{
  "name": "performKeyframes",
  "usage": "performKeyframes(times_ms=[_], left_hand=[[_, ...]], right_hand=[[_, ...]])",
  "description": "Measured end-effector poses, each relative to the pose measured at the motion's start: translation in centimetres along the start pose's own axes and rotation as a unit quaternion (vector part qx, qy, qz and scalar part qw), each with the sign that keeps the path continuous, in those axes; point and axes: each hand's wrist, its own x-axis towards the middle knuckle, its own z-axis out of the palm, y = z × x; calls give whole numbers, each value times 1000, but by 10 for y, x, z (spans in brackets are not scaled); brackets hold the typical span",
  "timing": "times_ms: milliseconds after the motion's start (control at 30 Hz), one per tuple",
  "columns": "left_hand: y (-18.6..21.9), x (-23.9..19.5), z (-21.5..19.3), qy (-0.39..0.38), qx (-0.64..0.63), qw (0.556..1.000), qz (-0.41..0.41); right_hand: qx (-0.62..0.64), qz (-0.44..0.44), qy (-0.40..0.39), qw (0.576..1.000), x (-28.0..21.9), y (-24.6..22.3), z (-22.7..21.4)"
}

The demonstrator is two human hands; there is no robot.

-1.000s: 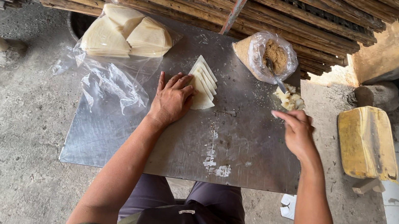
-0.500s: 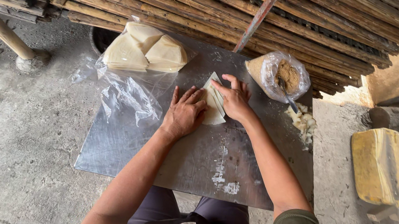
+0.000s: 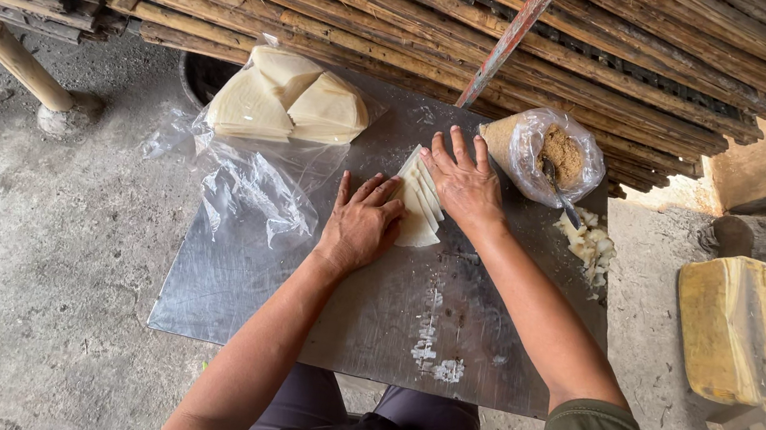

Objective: The person folds triangular wrappers, scoops a granular filling into them using a spoon, and folds them into sealed packets. The person repeats this process multiple times, stacking the finished packets on the table.

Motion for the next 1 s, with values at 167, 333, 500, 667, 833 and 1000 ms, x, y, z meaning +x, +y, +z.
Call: performKeyframes(times_ms=[167,333,500,667,833,1000], left_hand=[[0,0,0,14,1,1000,9],[-2,0,3,24,-2,1000,12],[-2,2,3,26,-8,1000,12],[0,1,1,23,-3,1000,10],[1,3,0,15,-5,1000,5],[1,2,0,16,-3,1000,5]], right_hand=[[39,49,27,998,-4,5,-10],[144,71,40,986,-23,-3,-24],[179,62,30,981,-26,-9,-26],[179,59,-23,982,-19,-3,-13],[163,47,-26,985,-8,-1,-1],[175,73,-36,981,7,-1,-2]])
